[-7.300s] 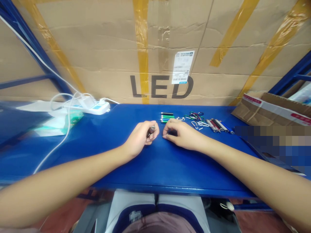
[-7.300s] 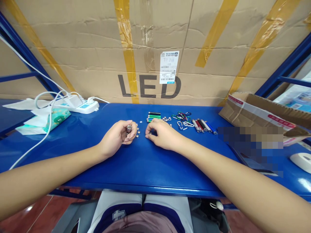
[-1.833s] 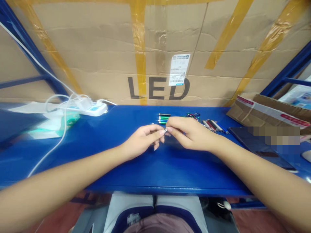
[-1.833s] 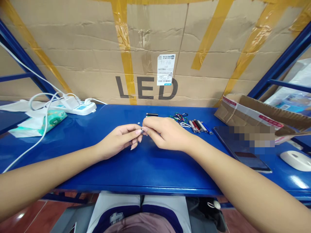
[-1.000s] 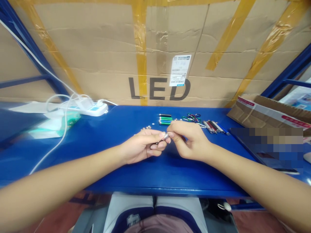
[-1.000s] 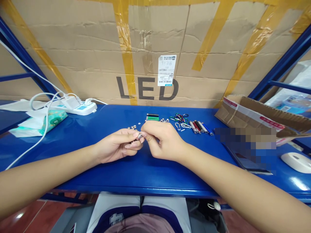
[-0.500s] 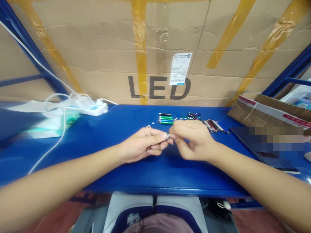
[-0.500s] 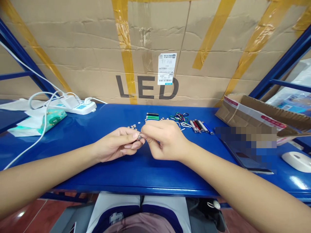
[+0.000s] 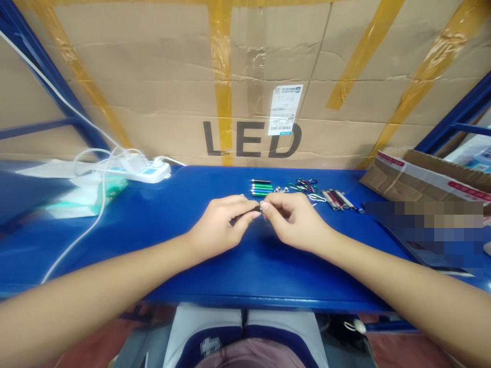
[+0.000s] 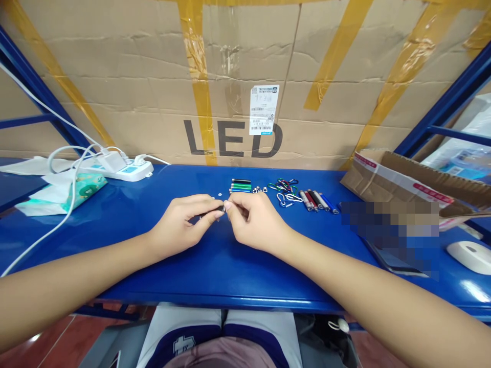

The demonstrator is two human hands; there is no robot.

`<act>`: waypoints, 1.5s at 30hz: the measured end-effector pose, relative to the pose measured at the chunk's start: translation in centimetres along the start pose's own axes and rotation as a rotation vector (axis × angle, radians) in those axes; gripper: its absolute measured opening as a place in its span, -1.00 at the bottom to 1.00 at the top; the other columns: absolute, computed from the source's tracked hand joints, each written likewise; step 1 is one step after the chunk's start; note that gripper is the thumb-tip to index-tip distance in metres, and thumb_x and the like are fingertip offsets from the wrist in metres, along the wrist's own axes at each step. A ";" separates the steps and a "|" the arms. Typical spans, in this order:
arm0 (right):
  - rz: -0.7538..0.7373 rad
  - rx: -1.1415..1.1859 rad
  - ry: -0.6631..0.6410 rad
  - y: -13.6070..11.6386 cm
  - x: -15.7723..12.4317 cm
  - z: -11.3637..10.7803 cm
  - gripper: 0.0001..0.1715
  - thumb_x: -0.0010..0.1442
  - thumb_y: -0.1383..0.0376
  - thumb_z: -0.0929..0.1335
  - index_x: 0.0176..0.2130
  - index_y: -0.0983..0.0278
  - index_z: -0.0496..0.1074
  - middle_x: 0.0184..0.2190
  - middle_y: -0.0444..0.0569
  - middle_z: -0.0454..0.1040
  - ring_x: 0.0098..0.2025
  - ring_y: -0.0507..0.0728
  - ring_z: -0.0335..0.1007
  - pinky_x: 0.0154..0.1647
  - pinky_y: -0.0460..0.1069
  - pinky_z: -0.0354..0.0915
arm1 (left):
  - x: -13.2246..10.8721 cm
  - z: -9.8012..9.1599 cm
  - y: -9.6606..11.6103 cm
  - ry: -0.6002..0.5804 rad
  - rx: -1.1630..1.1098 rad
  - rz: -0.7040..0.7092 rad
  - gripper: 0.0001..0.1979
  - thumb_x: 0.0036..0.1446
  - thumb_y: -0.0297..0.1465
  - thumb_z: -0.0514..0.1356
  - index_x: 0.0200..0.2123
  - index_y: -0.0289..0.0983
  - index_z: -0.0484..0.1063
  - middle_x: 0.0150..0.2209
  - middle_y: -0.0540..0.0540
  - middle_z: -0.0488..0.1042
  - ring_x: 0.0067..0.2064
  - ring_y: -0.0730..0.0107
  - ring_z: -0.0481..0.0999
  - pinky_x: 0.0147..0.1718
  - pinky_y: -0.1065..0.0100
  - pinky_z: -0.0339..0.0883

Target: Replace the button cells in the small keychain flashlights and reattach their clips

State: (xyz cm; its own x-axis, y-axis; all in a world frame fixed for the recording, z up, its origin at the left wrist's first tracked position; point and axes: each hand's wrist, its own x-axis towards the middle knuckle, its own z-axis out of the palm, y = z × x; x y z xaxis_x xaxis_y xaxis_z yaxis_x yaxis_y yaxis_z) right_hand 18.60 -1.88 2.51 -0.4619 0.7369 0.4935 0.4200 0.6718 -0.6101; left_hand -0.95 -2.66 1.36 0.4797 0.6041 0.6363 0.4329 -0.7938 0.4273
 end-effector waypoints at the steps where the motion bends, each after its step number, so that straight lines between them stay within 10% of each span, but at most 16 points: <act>1: 0.060 0.064 -0.019 0.1 0.1 0.1 -0.63 0.27 0.22 0.27 -0.55 0.26 0.24 -0.64 -0.19 0.17 -0.59 -0.03 0.06 -0.58 -0.09 0.02 | -0.1 0.0 -0.1 0.004 0.036 0.028 -0.78 0.31 -0.40 0.13 -0.18 -0.33 0.59 -0.27 -0.20 0.61 -0.26 0.31 0.54 -0.20 0.32 0.41; 14: 0.554 0.821 -0.164 -0.3 0.5 0.3 -0.60 0.20 0.13 0.37 -0.56 0.24 0.24 -0.76 -0.36 -0.04 -0.76 -0.10 -0.21 -0.75 -0.14 -0.18 | 0.1 -0.1 -0.5 0.020 0.161 0.151 -0.76 0.32 -0.43 0.11 -0.07 -0.29 0.56 -0.21 -0.20 0.59 -0.17 0.29 0.53 -0.10 0.29 0.41; 22: -0.193 -0.033 -0.009 -0.1 0.6 -1.1 -0.55 0.40 0.18 0.19 -0.52 0.25 0.20 -0.59 -0.17 0.21 -0.53 -0.01 0.10 -0.46 -0.07 0.08 | 0.7 -0.1 0.8 -0.042 -0.342 -0.277 -0.69 0.31 -0.24 0.15 -0.37 -0.32 0.52 -0.41 -0.08 0.52 -0.37 0.42 0.47 -0.29 0.38 0.37; 26: -0.333 -0.102 -0.044 0.6 0.6 -1.3 -0.57 0.39 0.23 0.20 -0.51 0.26 0.24 -0.59 -0.16 0.24 -0.52 -0.01 0.14 -0.44 -0.07 0.10 | 0.7 0.1 0.2 -0.127 -0.551 -0.389 -0.63 0.29 -0.17 0.17 -0.42 -0.34 0.49 -0.46 -0.06 0.47 -0.43 0.47 0.39 -0.38 0.41 0.31; 39: 0.294 0.430 -0.169 0.1 0.1 0.9 -0.40 0.24 -0.12 0.30 -0.59 0.25 0.25 -0.76 -0.27 0.08 -0.70 -0.07 -0.10 -0.67 -0.09 -0.13 | -0.3 -0.2 -0.4 -0.046 0.125 0.063 -0.75 0.32 -0.40 0.10 -0.19 -0.29 0.60 -0.29 -0.19 0.59 -0.26 0.30 0.52 -0.19 0.31 0.41; 45: 0.393 0.558 -0.206 0.6 0.6 0.6 -0.47 0.24 -0.03 0.30 -0.59 0.23 0.23 -0.78 -0.30 0.02 -0.73 -0.06 -0.10 -0.69 -0.09 -0.15 | 0.0 -0.1 0.1 -0.028 0.099 -0.011 -0.74 0.32 -0.37 0.11 -0.22 -0.30 0.61 -0.34 -0.16 0.59 -0.32 0.33 0.51 -0.24 0.34 0.40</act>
State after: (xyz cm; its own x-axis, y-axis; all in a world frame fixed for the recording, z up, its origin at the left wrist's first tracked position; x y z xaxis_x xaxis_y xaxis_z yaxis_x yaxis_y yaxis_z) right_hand 18.12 -1.08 2.08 -0.5193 0.8510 0.0782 0.1489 0.1802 -0.9723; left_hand -0.94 -2.73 1.45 0.4955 0.6154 0.6130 0.5108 -0.7772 0.3674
